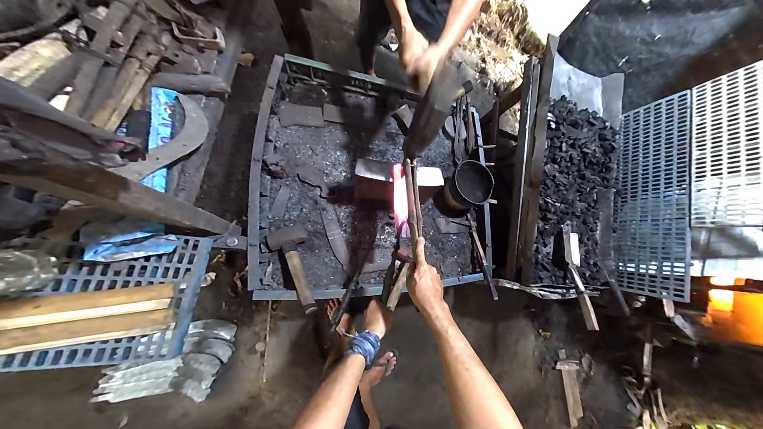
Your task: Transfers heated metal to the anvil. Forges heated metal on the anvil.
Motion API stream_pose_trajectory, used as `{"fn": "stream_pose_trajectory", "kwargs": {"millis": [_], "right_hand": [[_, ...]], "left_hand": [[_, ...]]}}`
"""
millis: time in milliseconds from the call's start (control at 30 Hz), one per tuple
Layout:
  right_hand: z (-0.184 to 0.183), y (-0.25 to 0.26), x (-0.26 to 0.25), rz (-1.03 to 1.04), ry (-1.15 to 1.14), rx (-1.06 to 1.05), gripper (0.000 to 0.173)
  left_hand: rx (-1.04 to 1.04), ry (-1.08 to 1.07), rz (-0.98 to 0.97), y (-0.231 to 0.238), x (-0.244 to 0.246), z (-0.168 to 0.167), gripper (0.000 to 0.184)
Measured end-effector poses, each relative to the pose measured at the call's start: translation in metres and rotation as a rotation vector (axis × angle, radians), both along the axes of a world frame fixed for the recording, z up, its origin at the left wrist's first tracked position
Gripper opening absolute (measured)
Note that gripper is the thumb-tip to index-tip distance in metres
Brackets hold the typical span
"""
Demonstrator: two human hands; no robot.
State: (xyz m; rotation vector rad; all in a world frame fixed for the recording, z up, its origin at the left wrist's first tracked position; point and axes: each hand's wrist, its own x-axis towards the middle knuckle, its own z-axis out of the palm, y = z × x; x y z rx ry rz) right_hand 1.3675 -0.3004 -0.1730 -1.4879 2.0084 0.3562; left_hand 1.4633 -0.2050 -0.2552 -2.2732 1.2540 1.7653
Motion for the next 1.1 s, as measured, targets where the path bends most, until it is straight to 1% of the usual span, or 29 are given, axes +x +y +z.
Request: {"fn": "stream_pose_trajectory", "kwargs": {"millis": [67,133,200,267,333,400,467,533,633,1100], "right_hand": [[-0.003,0.002,-0.004,0.003,-0.007,-0.006,0.070],[0.001,-0.002,-0.007,0.016,-0.016,-0.013,0.070],[0.018,-0.016,-0.008,0.024,-0.049,-0.019,0.072],[0.038,-0.039,-0.010,0.031,-0.076,-0.019,0.075],[0.042,-0.055,-0.013,0.025,-0.085,-0.021,0.079],[0.036,-0.058,-0.011,0.015,-0.095,-0.053,0.081],[0.027,-0.045,-0.006,0.013,-0.074,-0.060,0.080],[0.020,-0.030,-0.001,0.031,-0.036,-0.045,0.076],[0.012,-0.018,0.002,0.017,-0.019,-0.030,0.074],[0.004,-0.014,0.003,0.007,0.003,-0.016,0.073]], "left_hand": [[0.017,-0.015,-0.068,0.001,0.002,0.000,0.048],[0.023,-0.026,-0.096,0.000,0.002,-0.002,0.049],[0.010,-0.005,-0.048,-0.005,0.003,-0.008,0.047],[-0.018,0.046,0.015,-0.012,0.002,-0.024,0.043],[-0.025,0.072,0.042,-0.018,0.001,-0.035,0.043],[-0.023,0.072,0.049,-0.025,-0.001,-0.037,0.044],[-0.011,0.062,0.027,-0.026,-0.002,-0.034,0.044],[-0.008,0.063,0.030,-0.028,-0.002,-0.033,0.043],[-0.013,0.063,0.046,-0.025,-0.001,-0.039,0.043],[-0.009,0.059,0.055,-0.025,0.001,-0.033,0.044]]}}
